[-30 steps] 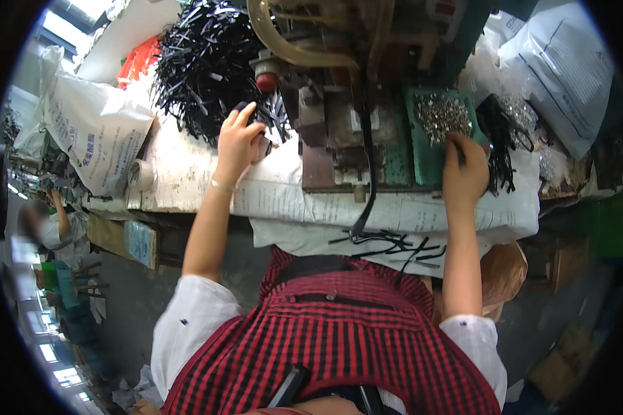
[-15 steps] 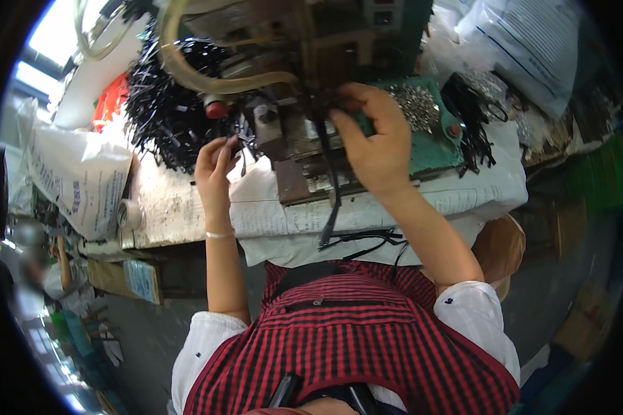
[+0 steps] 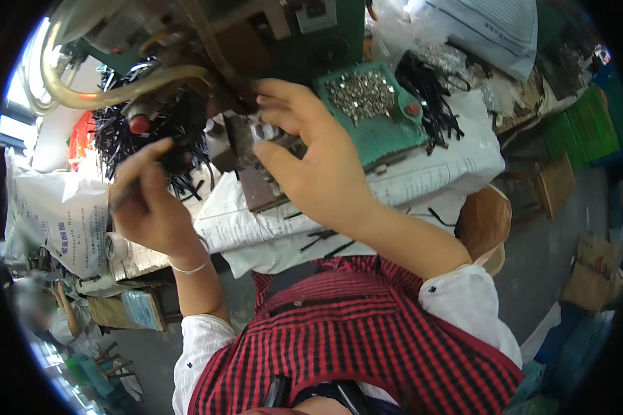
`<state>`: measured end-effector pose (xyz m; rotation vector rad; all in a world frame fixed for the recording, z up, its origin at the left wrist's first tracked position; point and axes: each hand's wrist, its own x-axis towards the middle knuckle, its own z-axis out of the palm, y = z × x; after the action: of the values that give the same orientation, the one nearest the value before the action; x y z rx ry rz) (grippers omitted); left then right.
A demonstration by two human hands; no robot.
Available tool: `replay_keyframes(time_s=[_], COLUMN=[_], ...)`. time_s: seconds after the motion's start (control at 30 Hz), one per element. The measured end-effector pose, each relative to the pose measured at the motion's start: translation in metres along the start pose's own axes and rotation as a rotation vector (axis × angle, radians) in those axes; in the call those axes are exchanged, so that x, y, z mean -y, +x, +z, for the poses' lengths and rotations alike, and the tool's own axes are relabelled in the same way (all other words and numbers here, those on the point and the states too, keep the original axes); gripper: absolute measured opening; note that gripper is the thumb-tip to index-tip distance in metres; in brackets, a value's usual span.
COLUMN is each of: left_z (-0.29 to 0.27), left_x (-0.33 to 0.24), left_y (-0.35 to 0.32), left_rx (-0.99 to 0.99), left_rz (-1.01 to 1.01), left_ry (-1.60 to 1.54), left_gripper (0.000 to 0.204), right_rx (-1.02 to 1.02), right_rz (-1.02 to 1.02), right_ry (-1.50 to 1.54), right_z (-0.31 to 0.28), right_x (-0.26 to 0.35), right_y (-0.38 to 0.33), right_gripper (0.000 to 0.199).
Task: The person repeatedly picks up black cable-like items and small metallic components, inserts them into a press-like machine, and removes the assembled units. The person places finished items into a container and continues the cycle.
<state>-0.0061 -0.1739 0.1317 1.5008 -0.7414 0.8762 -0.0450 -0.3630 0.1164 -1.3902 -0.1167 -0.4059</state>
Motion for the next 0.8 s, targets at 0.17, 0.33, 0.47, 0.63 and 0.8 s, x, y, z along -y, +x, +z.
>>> replay_keyframes(time_s=[0.17,0.33,0.47,0.63,0.8], left_z=[0.034,0.041,0.042,0.040,0.004], left_x=[-0.005,0.019,0.020,0.020,-0.021], left_y=[-0.024,-0.041,-0.043,-0.042,-0.014], left_rx=[0.549,0.447,0.399,0.413,0.583], left_rz=[0.381,0.528,0.518,0.475,0.055], left_ry=[0.381,0.386,0.405,0.376,0.149], left_gripper=[0.019,0.023,0.020,0.023,0.025], right_rx=[-0.043,-0.133,-0.244,-0.087,-0.157], right_rz=[-0.134,-0.123,-0.006,-0.110,-0.193], right_ry=[-0.802,-0.868,-0.729,-1.119,-1.309], right_z=[-0.083,-0.129,-0.153,-0.144,-0.133], right_x=[-0.044,-0.079,-0.082,-0.082,-0.093], right_y=[0.011,-0.006,0.010,-0.015,-0.005], right_gripper=[0.032,0.027,0.020,0.014,0.011])
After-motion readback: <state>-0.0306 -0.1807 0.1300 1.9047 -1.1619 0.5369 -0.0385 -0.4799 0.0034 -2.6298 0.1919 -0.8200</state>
